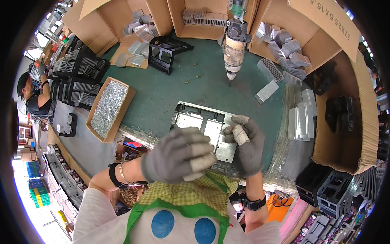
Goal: Assembling electronic components using metal plates, heat sinks, and a pneumatic screwdriver.
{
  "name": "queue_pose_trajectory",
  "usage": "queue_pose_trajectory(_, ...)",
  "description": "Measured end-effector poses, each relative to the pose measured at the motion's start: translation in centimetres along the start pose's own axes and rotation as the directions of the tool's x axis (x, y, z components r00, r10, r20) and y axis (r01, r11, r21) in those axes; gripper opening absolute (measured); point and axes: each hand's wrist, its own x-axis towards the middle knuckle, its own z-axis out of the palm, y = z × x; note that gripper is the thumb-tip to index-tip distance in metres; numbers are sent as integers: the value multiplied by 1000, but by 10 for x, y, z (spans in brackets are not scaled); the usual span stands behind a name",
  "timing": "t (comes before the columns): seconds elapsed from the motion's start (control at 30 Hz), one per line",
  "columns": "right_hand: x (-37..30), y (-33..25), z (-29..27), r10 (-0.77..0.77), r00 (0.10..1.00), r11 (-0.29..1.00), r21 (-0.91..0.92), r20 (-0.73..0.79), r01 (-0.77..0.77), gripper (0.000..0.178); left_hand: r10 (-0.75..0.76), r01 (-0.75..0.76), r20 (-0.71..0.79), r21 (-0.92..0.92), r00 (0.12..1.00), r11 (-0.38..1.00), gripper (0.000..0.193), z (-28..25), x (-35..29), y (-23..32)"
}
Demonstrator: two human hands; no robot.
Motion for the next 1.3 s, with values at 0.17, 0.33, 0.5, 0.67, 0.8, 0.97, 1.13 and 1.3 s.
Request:
queue_pose_trajectory(0.17, -4, -5, -6, -11, 1000, 1000, 3, 29, 11, 25, 286, -346, 476, 41, 832, 937, 31, 27, 9, 14)
queue_pose_trajectory(0.33, -13, -10, -25, -66, 998, 997, 28, -18, 67, 24, 174, -392, 603, 250, 778, 885, 30, 41, 13, 11)
queue_pose_trajectory(0.5, -15, -26, -44, -153, 988, 965, -217, -14, 146, 27, 239, -407, 553, 201, 798, 891, 12, 4, 40, 6)
queue_pose_trajectory(0.67, -19, -47, -84, -456, 868, 704, -676, -196, 217, 32, -300, 293, -29, -155, 953, 944, 25, -80, 44, -25)
queue_pose_trajectory(0.8, -1, -67, -144, -805, 593, -97, -980, -27, -176, 46, -797, 612, 134, -718, 589, 332, 69, -74, 13, -35)
queue_pose_trajectory(0.97, 17, -71, -151, -458, 784, -22, -876, -419, -481, 50, -802, 700, 387, -713, 455, 52, 81, -63, -18, -14)
queue_pose_trajectory(1.13, 12, -63, -151, -647, 757, -425, -868, 93, -256, 52, -785, 727, 430, -686, 446, 37, 81, -53, -55, -13)
queue_pose_trajectory(1.3, 10, -62, -141, -547, 824, -380, -921, 147, -88, 48, -775, 663, 368, -743, 513, 86, 76, -45, -64, -8)
